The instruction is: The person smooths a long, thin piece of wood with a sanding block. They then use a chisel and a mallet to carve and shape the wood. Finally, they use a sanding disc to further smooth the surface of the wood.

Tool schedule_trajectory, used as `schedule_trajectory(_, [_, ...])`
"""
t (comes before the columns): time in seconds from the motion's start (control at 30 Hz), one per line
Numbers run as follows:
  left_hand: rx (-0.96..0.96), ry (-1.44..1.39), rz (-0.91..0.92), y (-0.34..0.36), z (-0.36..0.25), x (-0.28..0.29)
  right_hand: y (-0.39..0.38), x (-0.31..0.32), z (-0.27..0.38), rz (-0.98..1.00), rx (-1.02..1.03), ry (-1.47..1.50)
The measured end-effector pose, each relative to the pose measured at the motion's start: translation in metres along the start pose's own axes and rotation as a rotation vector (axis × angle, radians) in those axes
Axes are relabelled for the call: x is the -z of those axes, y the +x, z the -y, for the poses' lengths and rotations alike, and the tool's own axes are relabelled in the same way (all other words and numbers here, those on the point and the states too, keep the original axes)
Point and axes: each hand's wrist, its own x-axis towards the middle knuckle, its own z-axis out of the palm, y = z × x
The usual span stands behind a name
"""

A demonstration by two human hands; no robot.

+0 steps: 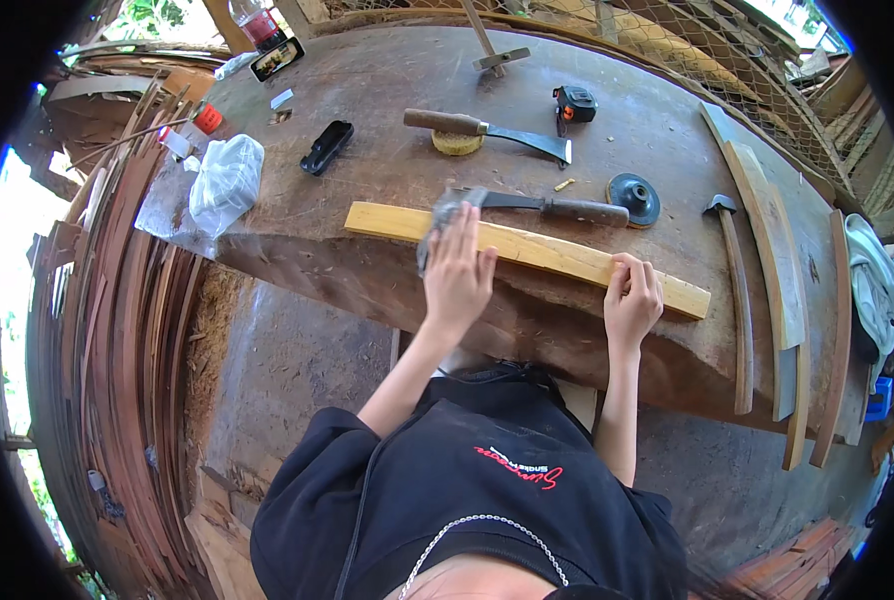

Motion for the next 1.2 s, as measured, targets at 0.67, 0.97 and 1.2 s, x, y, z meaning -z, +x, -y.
schedule_trajectory(0.67, [-0.28, 0.086, -0.11, 0.019, 0.091, 0.054, -0.003, -0.003, -0.003, -0.006, 0.002, 0.006])
schedule_trajectory(0.97, [-0.599, -0.062, 0.103, 0.028, 0.002, 0.001, 0.0, -0.001, -0.001, 0.0, 0.0, 0.003])
schedule_trajectory(1.2, [-0.536, 0.138, 0.017, 0.039, 0.107, 0.057, -0.002, -0.002, -0.002, -0.036, 0.003, 0.014])
